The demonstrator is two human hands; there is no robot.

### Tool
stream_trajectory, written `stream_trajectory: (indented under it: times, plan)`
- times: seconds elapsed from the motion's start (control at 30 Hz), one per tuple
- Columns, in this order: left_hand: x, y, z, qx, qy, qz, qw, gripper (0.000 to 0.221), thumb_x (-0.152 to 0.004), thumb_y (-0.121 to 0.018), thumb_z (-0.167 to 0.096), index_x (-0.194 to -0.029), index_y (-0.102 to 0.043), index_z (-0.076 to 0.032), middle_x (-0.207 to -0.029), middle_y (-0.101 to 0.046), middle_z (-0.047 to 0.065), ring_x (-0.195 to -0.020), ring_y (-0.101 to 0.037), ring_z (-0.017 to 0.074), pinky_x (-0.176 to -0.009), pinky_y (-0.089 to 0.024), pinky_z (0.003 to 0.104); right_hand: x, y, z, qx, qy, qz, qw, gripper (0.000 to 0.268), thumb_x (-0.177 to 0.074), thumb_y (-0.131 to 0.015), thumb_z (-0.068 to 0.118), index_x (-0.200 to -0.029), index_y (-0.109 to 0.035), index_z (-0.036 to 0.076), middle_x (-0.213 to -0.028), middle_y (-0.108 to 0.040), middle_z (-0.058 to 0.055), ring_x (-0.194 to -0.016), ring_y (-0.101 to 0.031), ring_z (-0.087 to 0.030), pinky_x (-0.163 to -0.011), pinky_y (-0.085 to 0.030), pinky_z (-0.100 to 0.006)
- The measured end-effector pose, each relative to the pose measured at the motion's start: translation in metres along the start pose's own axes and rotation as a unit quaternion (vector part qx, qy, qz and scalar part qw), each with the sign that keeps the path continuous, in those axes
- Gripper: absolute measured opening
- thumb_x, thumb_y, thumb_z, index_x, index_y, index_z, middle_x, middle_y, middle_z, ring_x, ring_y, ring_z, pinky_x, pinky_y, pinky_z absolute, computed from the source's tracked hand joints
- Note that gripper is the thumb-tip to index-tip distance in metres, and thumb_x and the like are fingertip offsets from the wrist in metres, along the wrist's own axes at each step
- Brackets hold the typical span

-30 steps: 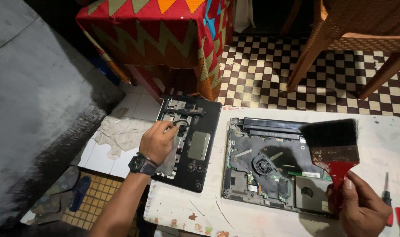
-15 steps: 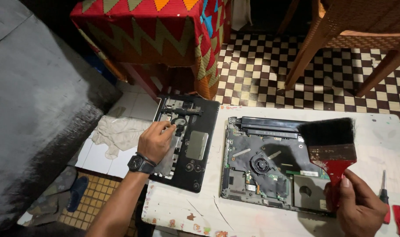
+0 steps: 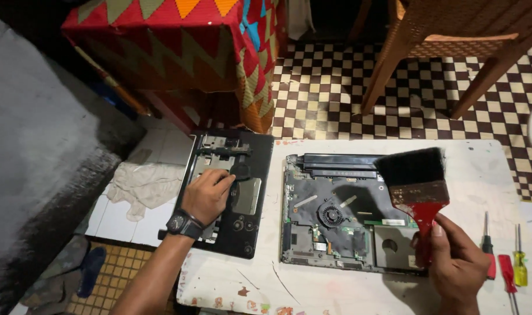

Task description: Cleaning internal components with a brush and removing parts with a screwdriver during a laptop repair.

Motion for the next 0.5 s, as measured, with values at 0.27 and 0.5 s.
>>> stream_trajectory:
  times: [0.27,0.5]
  plan:
    - [-0.018,0.019,-0.026,0.052,0.027,0.009,0.998,0.019,-0.087,-0.068,-0.01,-0.105,-0.072,-0.005,-0.107,-0.071,0.014,-0.096,-0.067,0.0287,-0.075,-0.059,0.041,-0.004,-0.005,0.018,-0.055,-0.075,0.026,0.995,0.042,-0.105,-0.051,0.002,-0.146,-0.046,-0.004,-0.083,-0.065,-0.027,-0.051,-0.053,-0.027,-0.046,-0.047,-0.036]
    - [-0.05,0.008,-0.14,0.203,0.073,0.078,0.973,0.07,-0.086,-0.07,-0.06,-0.132,-0.062,-0.008,-0.125,-0.068,0.021,-0.116,-0.065,0.033,-0.096,-0.055,0.052,0.006,-0.001,0.006,-0.176,-0.104,0.053,0.978,0.038,-0.096,-0.056,-0.007,-0.134,-0.06,-0.001,-0.105,-0.073,-0.028,-0.084,-0.07,-0.031,-0.061,-0.058,-0.032]
Point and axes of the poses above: each hand's wrist, its own x-axis away from the middle knuckle, its own y-axis out of the back of the hand, z = x × y, the point moved 7 cm from there along -x, towards the middle knuckle
